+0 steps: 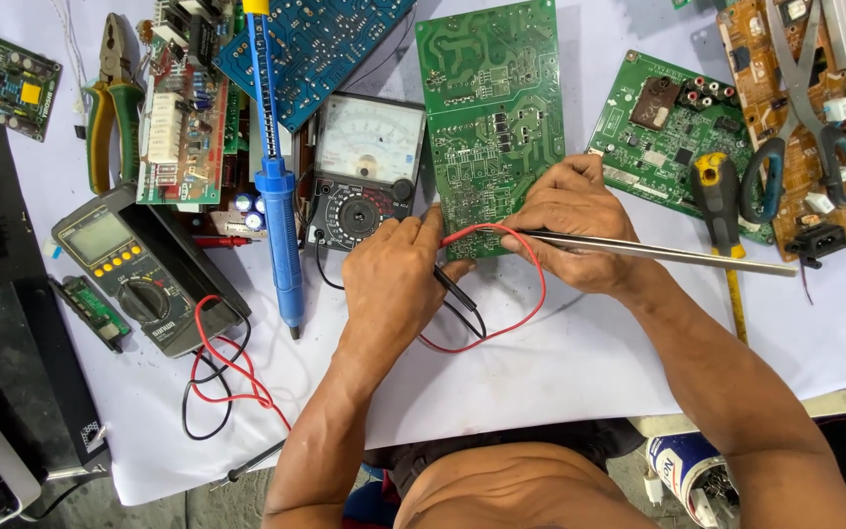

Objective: Inspecting and testing a circuit board using a multimeter and tweezers to diagnose faults.

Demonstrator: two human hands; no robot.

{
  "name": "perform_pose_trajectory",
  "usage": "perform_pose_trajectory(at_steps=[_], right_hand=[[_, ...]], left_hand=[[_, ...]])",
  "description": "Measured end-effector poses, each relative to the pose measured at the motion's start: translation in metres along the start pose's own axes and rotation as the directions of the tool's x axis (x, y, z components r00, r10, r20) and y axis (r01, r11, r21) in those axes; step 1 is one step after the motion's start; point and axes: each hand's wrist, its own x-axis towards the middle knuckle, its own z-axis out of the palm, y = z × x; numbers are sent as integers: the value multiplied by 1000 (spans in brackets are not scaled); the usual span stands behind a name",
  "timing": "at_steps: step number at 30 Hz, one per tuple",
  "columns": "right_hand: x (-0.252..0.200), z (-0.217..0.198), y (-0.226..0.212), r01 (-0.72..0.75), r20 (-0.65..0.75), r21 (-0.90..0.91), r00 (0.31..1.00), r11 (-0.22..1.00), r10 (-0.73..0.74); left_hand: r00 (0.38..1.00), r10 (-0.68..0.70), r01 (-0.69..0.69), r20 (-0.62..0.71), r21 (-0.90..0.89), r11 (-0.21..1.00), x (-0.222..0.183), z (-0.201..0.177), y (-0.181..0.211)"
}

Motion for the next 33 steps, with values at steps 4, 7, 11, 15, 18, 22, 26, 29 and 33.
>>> perform_pose_trajectory(at_steps=[4, 7, 11, 15, 18, 22, 26, 29, 33], right_hand=[[-1, -1, 2, -11, 14, 30, 1000, 999, 11], [3, 0, -2, -27, -7, -25, 1000, 999, 27], [4, 1, -4, -32, 8, -17, 999, 999, 32], [0, 0, 0, -41, -7, -28, 999, 999, 41], [8, -1, -9, -31, 46, 0, 998, 1000, 31], [4, 0, -5, -38, 25, 18, 999, 999, 38], [4, 0, -4, -33, 46, -3, 998, 999, 33], [5, -2, -6, -44, 43, -3, 998, 999, 44], [8, 1, -10, -19, 56, -14, 998, 1000, 20]], left_hand=[[1000, 3, -3, 8, -24, 1000, 1, -6, 1], [1000, 1, 0, 15, -45, 999, 2, -8, 1], [1000, 14, -13, 19, -35, 999, 2, -6, 0], [999, 22, -21, 35, -25, 999, 3, -7, 0], [999, 31, -31, 26, -18, 999, 4, -7, 1], [1000, 16, -16, 26, -18, 1000, 4, -9, 3], [999, 28, -27, 43, -19, 999, 3, -9, 0], [999, 28, -27, 43, -22, 999, 3, -9, 0], [998, 22, -21, 52, -5, 1000, 3, -10, 0]])
